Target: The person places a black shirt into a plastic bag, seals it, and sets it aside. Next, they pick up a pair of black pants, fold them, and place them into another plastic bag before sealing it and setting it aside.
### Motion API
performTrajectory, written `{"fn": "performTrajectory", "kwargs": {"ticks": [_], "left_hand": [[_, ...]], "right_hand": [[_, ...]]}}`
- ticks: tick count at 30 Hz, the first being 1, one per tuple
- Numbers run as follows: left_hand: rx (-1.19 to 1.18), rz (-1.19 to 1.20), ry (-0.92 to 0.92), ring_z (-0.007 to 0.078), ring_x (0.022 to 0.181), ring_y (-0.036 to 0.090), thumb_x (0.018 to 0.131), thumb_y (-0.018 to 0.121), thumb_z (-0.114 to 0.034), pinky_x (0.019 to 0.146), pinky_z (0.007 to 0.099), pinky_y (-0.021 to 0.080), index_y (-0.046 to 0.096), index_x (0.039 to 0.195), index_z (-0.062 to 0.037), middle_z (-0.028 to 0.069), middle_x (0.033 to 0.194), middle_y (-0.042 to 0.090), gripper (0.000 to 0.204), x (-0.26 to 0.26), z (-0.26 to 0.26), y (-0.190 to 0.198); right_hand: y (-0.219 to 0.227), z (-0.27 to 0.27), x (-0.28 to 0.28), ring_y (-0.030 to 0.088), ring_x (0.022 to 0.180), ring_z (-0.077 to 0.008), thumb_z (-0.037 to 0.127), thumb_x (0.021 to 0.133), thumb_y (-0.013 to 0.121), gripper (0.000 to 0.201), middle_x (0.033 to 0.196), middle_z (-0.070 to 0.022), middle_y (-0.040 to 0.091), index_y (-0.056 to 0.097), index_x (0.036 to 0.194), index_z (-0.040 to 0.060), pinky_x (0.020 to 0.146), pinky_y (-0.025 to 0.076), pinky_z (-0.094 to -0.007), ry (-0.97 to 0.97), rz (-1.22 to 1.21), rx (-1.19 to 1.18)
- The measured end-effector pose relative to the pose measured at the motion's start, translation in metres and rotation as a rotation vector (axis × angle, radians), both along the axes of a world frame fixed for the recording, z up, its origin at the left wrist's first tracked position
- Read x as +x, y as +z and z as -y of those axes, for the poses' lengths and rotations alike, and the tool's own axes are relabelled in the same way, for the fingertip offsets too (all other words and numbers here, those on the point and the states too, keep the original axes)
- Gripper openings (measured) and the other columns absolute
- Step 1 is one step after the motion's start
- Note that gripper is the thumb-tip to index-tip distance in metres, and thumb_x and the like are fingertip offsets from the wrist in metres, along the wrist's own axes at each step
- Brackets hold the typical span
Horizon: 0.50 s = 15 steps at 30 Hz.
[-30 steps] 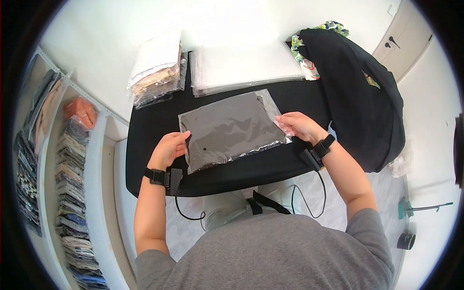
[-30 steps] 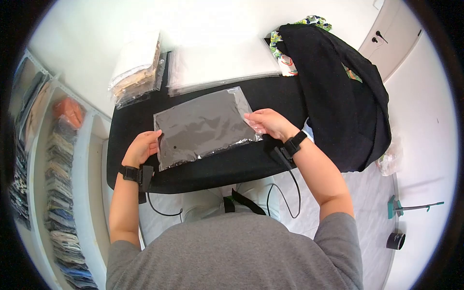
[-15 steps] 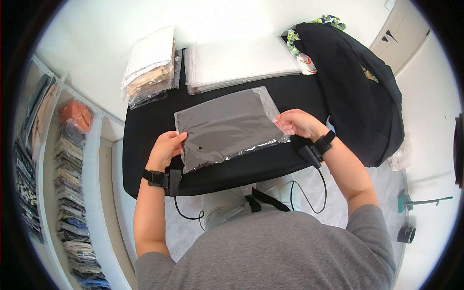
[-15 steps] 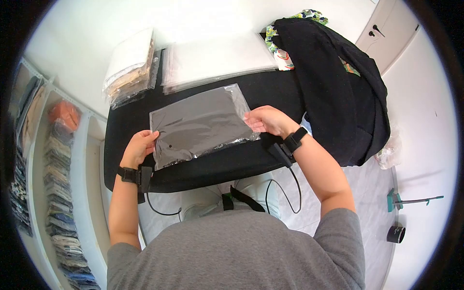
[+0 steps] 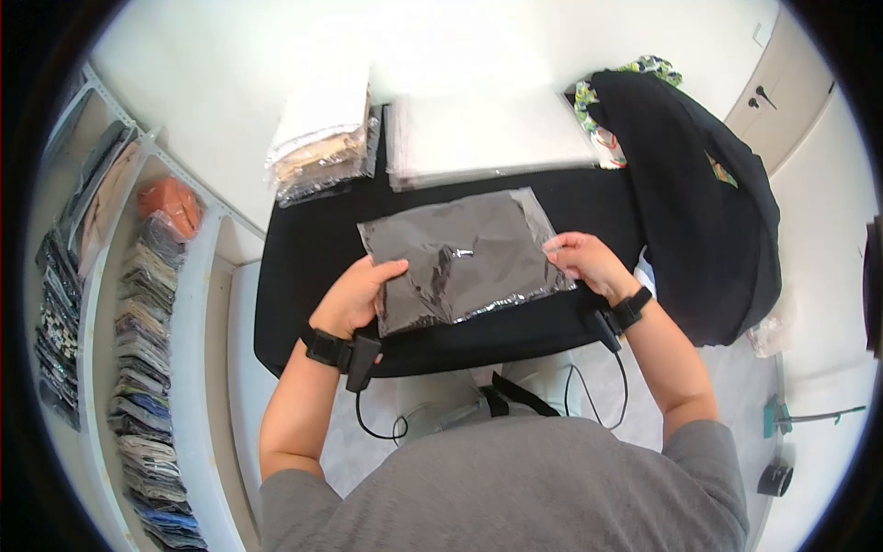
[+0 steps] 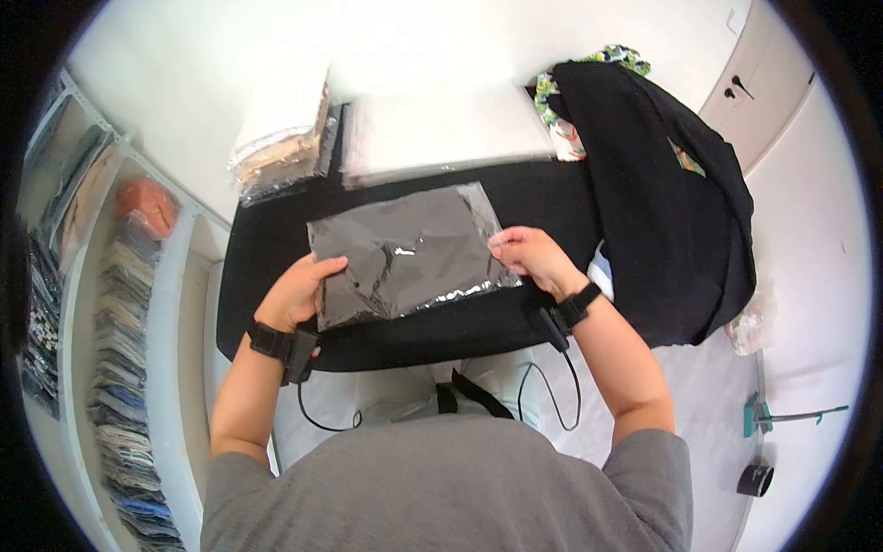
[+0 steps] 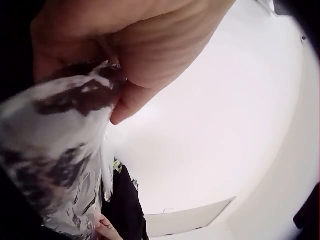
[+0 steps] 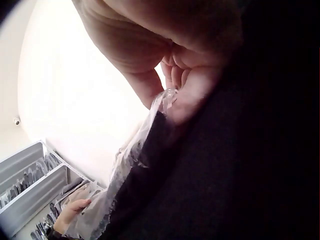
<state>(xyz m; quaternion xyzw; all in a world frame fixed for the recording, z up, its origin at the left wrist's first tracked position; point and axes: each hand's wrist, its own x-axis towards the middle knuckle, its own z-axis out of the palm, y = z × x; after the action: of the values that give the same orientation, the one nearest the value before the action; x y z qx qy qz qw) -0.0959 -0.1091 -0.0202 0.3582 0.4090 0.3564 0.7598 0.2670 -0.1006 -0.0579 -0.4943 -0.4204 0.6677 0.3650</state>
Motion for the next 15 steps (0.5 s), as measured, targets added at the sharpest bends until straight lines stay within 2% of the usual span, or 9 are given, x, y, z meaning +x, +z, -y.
{"fn": "performTrajectory", "kwargs": {"ticks": [4,6,7,8,9,12,14,15], "left_hand": [[0.116,0.003,0.106,0.0192,0.094,0.060,0.086,0.059,-0.008,0.084,0.0334,0.049,0.053,0.115,0.0001,0.0090,0.107,0.062,0.031,0.005,0.000,0.028],[0.170,0.014,0.151,0.0187,0.094,0.060,0.085,0.059,-0.007,0.083,0.0329,0.049,0.053,0.113,0.0000,0.0086,0.106,0.062,0.030,0.003,-0.004,0.048],[0.204,0.030,0.179,0.0184,0.094,0.060,0.085,0.059,-0.007,0.083,0.0324,0.049,0.053,0.113,-0.0002,0.0086,0.106,0.062,0.029,0.003,-0.009,0.060],[0.237,0.048,0.207,0.0180,0.095,0.059,0.085,0.060,-0.008,0.083,0.0319,0.048,0.054,0.112,-0.0003,0.0085,0.106,0.062,0.029,0.003,-0.012,0.074],[0.298,0.041,0.217,0.0174,0.095,0.059,0.085,0.060,-0.009,0.083,0.0313,0.049,0.054,0.112,-0.0004,0.0083,0.105,0.062,0.030,0.004,-0.012,0.099],[0.408,-0.029,0.289,0.0173,0.091,0.061,0.086,0.061,-0.014,0.078,0.0313,0.051,0.057,0.106,-0.0003,0.0087,0.101,0.063,0.025,-0.027,-0.053,0.133],[0.440,-0.082,0.520,0.0173,0.092,0.058,0.088,0.059,-0.021,0.081,0.0331,0.048,0.058,0.104,-0.0045,0.0043,0.101,0.062,0.024,-0.025,-0.057,0.171],[0.533,0.079,0.464,0.0173,0.088,0.061,0.086,0.061,-0.018,0.074,0.0347,0.052,0.059,0.097,-0.0023,0.0082,0.091,0.063,0.020,-0.051,-0.091,0.163]], "right_hand": [[-0.001,0.004,0.000,0.044,0.056,-0.0039,0.004,0.082,0.063,0.015,0.074,0.0012,0.057,0.060,0.097,0.0012,0.049,0.034,-0.0171,-0.034,0.019,0.053],[-0.002,0.004,0.002,0.051,0.059,-0.0055,0.010,0.085,0.063,0.015,0.076,-0.0008,0.060,0.059,0.098,0.0023,0.053,0.041,-0.0171,-0.044,-0.074,0.042],[0.008,0.009,-0.002,0.060,0.066,-0.0095,0.016,0.089,0.061,0.018,0.081,-0.0049,0.064,0.057,0.100,0.0030,0.060,0.048,-0.0193,-0.115,-0.037,-0.003],[0.007,0.009,0.003,0.064,0.073,-0.0140,0.019,0.092,0.056,0.020,0.085,-0.0091,0.065,0.056,0.103,0.0025,0.065,0.052,-0.0222,-0.078,-0.091,0.000],[0.005,0.009,0.006,0.064,0.073,-0.0147,0.018,0.093,0.054,0.020,0.084,-0.0100,0.066,0.056,0.104,0.0017,0.065,0.052,-0.0226,-0.094,-0.139,0.001],[-0.003,0.008,0.010,0.064,0.071,-0.0152,0.017,0.094,0.050,0.020,0.084,-0.0109,0.066,0.055,0.104,0.0010,0.064,0.053,-0.0227,-0.114,-0.207,0.020],[-0.006,0.006,0.011,0.064,0.070,-0.0149,0.017,0.095,0.049,0.019,0.084,-0.0109,0.065,0.055,0.103,0.0010,0.063,0.053,-0.0224,-0.117,-0.225,0.037],[-0.007,0.005,0.012,0.064,0.069,-0.0150,0.016,0.095,0.049,0.018,0.083,-0.0108,0.065,0.055,0.102,0.0011,0.062,0.053,-0.0225,-0.116,-0.222,0.028]]}}
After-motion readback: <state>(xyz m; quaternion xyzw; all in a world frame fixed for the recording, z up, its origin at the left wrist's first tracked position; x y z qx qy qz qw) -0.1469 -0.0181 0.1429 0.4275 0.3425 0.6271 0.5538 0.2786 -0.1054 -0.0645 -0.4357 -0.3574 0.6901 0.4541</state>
